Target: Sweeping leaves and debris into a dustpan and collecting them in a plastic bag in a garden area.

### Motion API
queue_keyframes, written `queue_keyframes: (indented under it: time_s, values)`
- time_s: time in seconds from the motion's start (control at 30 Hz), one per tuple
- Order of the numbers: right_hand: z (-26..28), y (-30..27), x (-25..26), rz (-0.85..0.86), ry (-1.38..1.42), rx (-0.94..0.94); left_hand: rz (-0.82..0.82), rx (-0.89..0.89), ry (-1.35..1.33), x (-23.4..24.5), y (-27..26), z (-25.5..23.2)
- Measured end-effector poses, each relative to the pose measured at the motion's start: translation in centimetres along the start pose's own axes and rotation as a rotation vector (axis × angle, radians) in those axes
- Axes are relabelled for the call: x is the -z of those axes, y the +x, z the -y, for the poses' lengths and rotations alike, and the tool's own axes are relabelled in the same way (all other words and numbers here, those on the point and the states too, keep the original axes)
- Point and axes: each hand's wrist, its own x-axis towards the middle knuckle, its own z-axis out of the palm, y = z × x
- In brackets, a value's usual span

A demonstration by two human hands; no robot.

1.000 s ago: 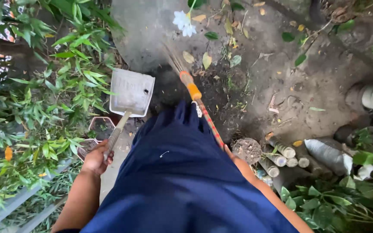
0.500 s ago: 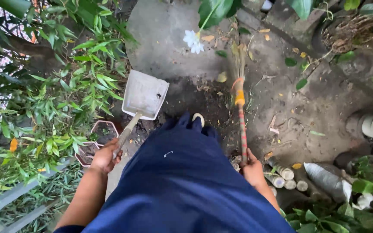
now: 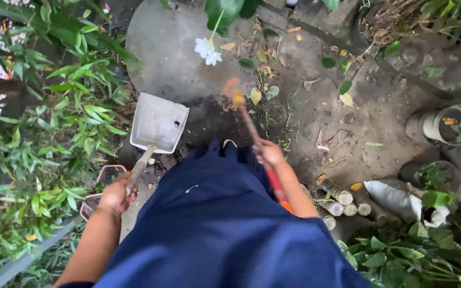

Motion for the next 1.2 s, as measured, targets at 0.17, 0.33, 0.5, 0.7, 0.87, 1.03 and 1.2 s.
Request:
queue_keyframes:
  time_s: [0.17,0.33,0.5,0.7,0.87,1.03,1.2]
  values:
    - [-3.0,-8.9,5.8,-0.287,-0.138,0.04,0.002,0.02,0.031,-0.3,-0.7,0.5]
    - [0.9,-20.0,0.9,-0.434,-0.388,0.05,0.049,-0.03,0.06,-0.4,-0.1,0.5]
    - [0.2,-17.7,-0.2,-0.249,-0.519,0.223,0.036,-0.007,0.033,-1.8,2.4,-0.3]
    - [-5.1,-13.7,2.3,-0.236,-0.618,0.154,0.059,0.0,0.018,-3.1,2.9,-1.6]
    - [-4.9,-20.3,3.9,-0.481,-0.806,-0.014,0.053,-0.02,-0.017,-4.3,2.4,-2.2]
    - [-2.4,-25.2,1.5,-0.429,-0.655,0.005,0.043,-0.001,0.025,-6.1,3.8,-2.9]
    - [-6.3,-17.8,2.2,-0.214,-0.415,0.151,0.039,-0.005,-0.024,-6.2,5.8,-2.0]
